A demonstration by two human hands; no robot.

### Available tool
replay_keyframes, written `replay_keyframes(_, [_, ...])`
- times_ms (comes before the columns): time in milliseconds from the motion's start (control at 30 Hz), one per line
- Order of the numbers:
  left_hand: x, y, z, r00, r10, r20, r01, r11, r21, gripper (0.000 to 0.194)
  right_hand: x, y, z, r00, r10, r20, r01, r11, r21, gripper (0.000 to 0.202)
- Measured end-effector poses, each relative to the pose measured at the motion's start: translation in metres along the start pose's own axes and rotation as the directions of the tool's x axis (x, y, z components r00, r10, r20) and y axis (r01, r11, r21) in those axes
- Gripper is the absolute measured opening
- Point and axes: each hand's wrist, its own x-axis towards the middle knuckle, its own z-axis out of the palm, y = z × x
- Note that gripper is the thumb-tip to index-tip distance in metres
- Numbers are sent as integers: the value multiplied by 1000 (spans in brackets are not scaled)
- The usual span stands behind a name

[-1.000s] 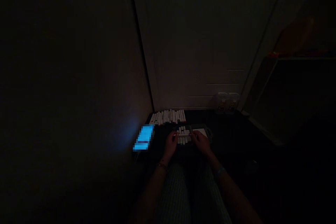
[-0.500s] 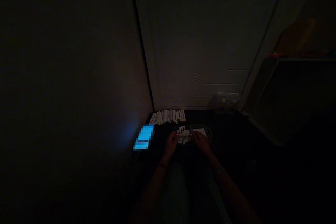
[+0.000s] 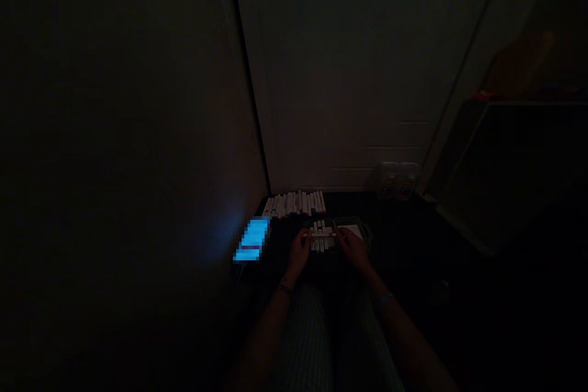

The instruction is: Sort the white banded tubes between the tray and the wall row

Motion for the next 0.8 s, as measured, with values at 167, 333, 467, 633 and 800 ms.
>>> replay_keyframes(167, [0, -2, 0, 1000, 8, 6, -8, 1000, 11, 28, 1, 4, 3, 1000, 2, 1, -2, 1000, 7, 33])
replay_keyframes(333, [0, -1, 0, 1000, 17, 10, -17, 1000, 15, 28, 1, 4, 3, 1000, 5, -4, -4, 1000, 20, 33])
replay_keyframes(467, [1, -3, 0, 1000, -1, 16, 1, 1000, 5, 29, -1, 1, 1, 1000, 23, -7, -22, 999, 43, 34])
replay_keyframes(633, [1, -7, 0, 1000, 10, 14, -10, 999, 35, 30, -1, 0, -1, 1000, 6, 4, -6, 999, 44, 32])
replay_keyframes(800, [1, -6, -1, 999, 11, 41, -13, 999, 47, 31, 0, 0, -1, 1000, 15, 20, -15, 999, 28, 33])
